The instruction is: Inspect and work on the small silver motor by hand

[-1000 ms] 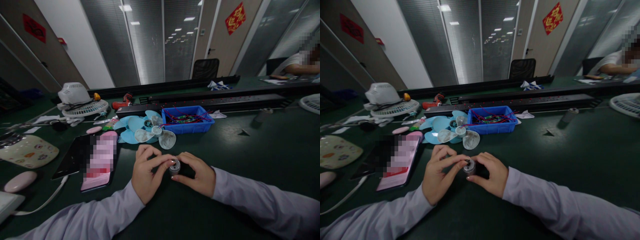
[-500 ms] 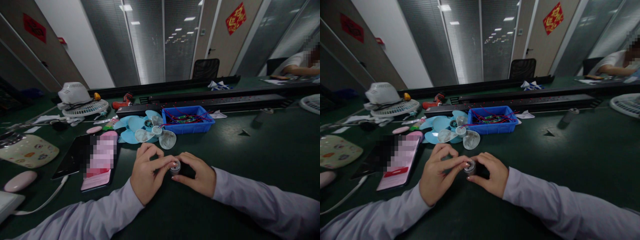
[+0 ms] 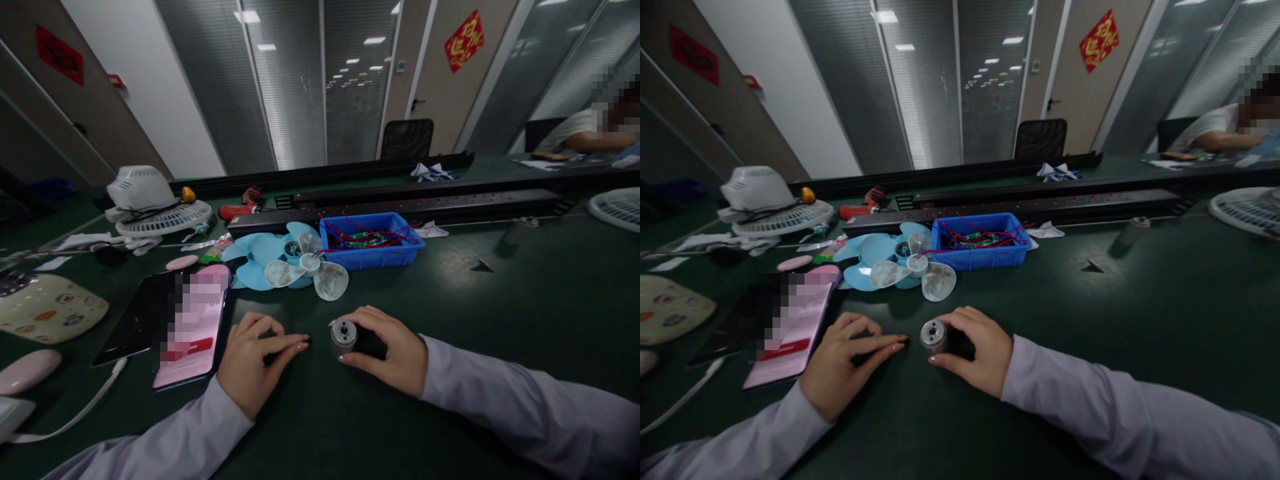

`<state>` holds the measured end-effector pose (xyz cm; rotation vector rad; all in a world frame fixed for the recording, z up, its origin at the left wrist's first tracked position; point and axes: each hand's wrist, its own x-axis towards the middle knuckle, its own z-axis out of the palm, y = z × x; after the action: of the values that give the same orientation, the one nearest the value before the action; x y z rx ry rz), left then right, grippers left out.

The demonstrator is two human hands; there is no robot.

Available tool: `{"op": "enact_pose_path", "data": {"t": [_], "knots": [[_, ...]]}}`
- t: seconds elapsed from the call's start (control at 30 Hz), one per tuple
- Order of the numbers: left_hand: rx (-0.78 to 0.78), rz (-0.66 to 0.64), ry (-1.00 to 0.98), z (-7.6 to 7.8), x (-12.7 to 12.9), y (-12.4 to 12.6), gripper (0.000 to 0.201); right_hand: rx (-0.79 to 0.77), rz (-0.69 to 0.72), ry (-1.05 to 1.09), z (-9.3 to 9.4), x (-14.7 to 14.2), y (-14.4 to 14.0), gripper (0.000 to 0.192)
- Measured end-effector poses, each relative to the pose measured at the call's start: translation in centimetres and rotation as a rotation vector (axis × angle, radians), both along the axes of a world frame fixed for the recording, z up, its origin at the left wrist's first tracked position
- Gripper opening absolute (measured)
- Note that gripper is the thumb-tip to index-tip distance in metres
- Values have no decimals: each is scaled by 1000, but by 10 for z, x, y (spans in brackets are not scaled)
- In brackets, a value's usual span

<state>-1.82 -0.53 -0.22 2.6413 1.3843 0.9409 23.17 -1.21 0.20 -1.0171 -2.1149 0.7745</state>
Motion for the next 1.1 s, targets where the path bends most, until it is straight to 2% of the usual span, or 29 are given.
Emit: {"op": "enact_pose_path", "data": {"t": [0.1, 0.23, 0.33, 0.5, 0.67, 1.1], "knots": [[-38, -16, -28, 1, 3, -1, 18, -9, 6, -15, 1, 0, 0, 35], [54, 58, -306, 16, 24, -6, 19, 0, 9, -16, 2, 0, 0, 33], [95, 4, -405, 21, 43, -10, 18, 22, 15, -16, 2, 0, 0, 32], [40, -36, -408, 18, 58, -10, 17, 48, 9, -12, 3, 0, 0, 26], [8, -65, -389, 18, 58, -6, 17, 60, 10, -20, 2, -1, -1, 26], [41, -98, -362, 18, 59, -7, 16, 52, 15, -13, 1, -1, 0, 30]]}}
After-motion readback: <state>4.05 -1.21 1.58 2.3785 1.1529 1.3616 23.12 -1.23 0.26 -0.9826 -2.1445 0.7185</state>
